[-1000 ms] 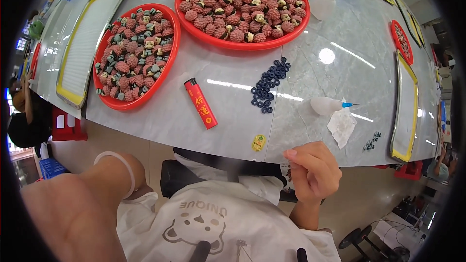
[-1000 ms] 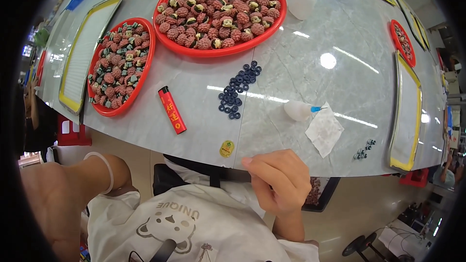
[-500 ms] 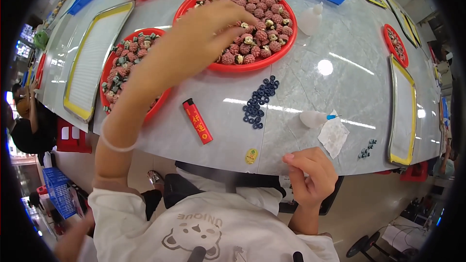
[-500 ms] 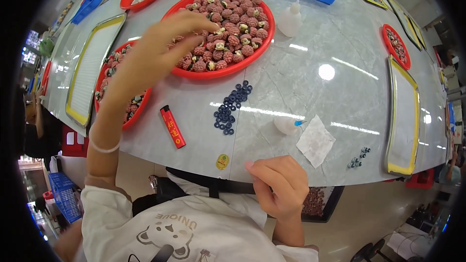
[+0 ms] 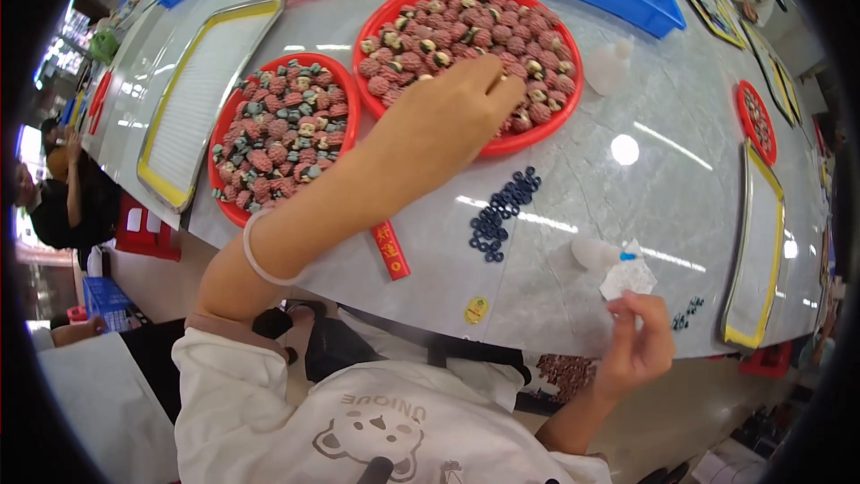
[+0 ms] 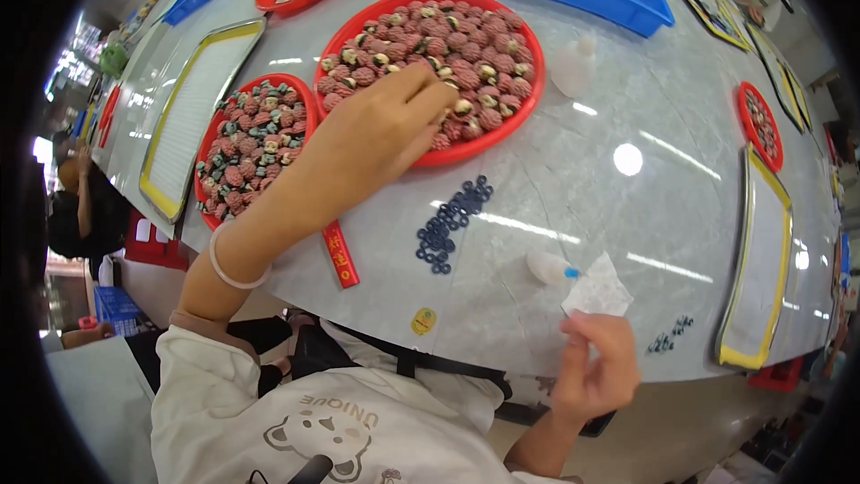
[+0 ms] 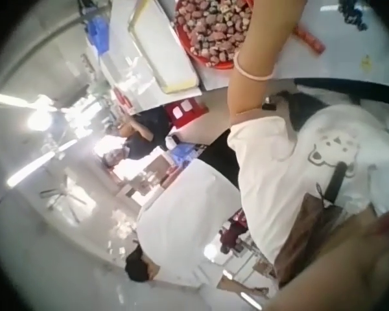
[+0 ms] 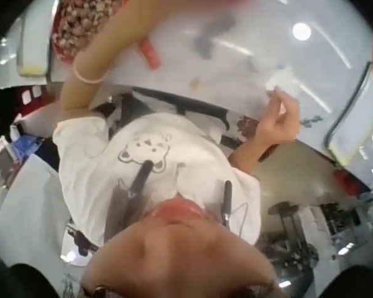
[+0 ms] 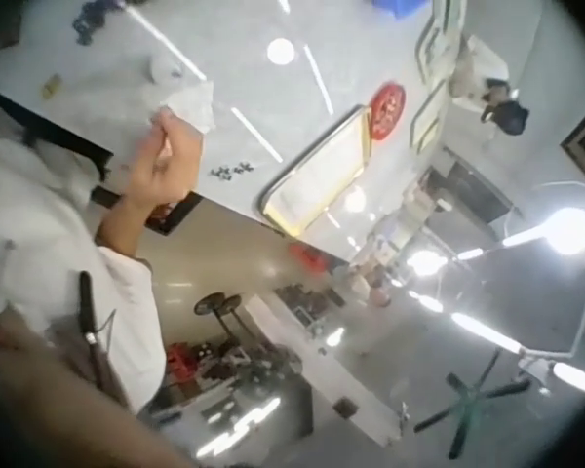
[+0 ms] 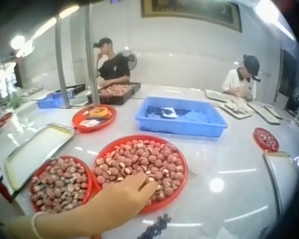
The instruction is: The person takes figurine heads from a red tray, applies glue from a needle bottle, and attaches body pieces to them by hand before placing the assembled figurines into a separate tray, occasionally heating the needle tip with a lighter.
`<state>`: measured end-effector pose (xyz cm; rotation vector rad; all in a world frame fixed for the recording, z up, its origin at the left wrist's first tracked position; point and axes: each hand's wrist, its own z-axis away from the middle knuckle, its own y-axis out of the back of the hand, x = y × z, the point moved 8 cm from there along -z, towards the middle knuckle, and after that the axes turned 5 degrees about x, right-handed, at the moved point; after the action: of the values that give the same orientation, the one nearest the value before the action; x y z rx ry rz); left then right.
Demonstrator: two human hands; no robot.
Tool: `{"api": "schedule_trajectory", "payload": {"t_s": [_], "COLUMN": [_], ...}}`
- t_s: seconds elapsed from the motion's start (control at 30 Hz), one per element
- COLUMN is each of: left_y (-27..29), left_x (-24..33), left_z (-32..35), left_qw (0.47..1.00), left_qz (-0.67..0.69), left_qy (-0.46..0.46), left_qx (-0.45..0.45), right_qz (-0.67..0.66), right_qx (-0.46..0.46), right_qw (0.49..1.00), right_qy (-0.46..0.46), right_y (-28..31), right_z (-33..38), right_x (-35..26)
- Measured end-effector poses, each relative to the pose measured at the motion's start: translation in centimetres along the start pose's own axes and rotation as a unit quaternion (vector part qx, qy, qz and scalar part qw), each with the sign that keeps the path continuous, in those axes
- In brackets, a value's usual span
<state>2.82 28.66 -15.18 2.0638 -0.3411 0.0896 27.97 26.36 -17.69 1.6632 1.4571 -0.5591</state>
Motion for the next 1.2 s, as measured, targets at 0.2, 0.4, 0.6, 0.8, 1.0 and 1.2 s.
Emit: {"api": "schedule_trajectory", "payload": {"t_s": [0.2,0.4,0.6,0.8,1.0,1.2], "left_y": [4.7,-2.8,-3.8,-4.4,-4.5,-4.8], "left_x": [3.3,5.7,6.2,5.9,5.5,6.0], "left_z": [4.1,10.8,10.5,10.6,11.1,10.8], "left_qw": [0.918,0.588,0.572,0.581,0.549,0.561], "left_qz": [0.371,0.728,0.765,0.762,0.765,0.778], "left_qy": [0.140,0.349,0.297,0.286,0.336,0.278], "left_qx": [0.015,-0.050,0.005,0.001,0.033,0.044], "right_qz": [-0.002,0.018,-0.053,-0.219,-0.250,-0.178], "right_qx": [0.046,-0.073,-0.080,-0.056,-0.027,-0.057], "right_qw": [0.996,0.985,0.980,0.932,0.932,0.952], "right_qy": [-0.077,-0.157,-0.174,-0.283,-0.262,-0.242], "right_y": [-0.6,-4.4,-3.4,-2.5,-1.6,-0.8], "right_z": [-1.5,-1.2,-1.0,0.4,1.3,0.9], "right_x": [1.6,2.9,2.5,3.3,3.1,1.7]}}
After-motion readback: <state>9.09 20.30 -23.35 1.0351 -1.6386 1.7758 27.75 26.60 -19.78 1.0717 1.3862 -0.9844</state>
